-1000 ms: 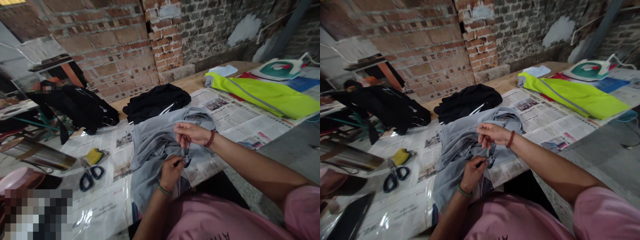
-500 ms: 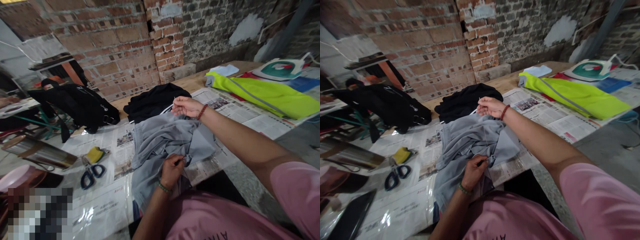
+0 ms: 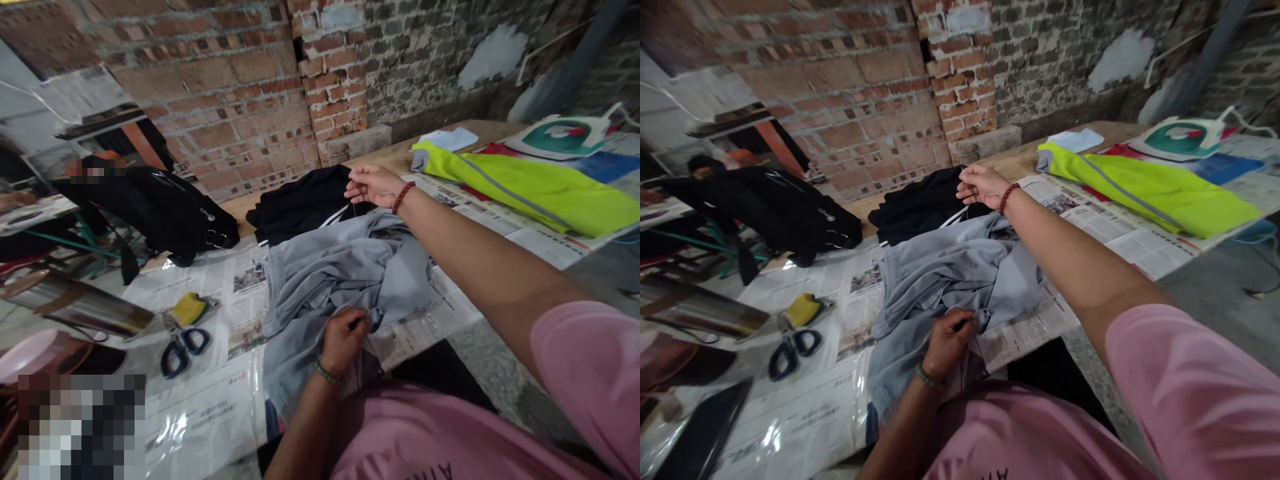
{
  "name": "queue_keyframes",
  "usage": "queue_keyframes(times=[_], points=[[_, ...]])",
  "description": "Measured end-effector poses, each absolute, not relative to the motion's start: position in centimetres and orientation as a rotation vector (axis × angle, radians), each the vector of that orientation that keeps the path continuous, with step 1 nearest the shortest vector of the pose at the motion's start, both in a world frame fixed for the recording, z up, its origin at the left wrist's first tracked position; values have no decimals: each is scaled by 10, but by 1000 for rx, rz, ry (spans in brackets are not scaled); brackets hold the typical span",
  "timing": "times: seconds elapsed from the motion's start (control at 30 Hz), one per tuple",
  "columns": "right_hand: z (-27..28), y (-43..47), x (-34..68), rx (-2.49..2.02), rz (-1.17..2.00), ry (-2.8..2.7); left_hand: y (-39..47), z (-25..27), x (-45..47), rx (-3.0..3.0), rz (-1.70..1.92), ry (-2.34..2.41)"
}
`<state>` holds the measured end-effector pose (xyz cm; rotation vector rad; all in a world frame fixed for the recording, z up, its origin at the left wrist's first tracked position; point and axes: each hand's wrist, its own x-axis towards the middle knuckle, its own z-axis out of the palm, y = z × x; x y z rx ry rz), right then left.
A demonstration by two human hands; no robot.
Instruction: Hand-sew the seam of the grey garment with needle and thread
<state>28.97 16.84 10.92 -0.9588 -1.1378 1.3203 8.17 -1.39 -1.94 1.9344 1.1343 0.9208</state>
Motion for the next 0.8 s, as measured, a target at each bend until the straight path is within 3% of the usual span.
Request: queue_keyframes(times=[0.33, 0.8], points=[[95, 162, 276, -1004, 1318, -1092, -14, -20, 81, 1891, 924, 1108], [-35, 67, 249, -1080, 1284, -1066, -11, -21, 80, 1741, 923, 1136]])
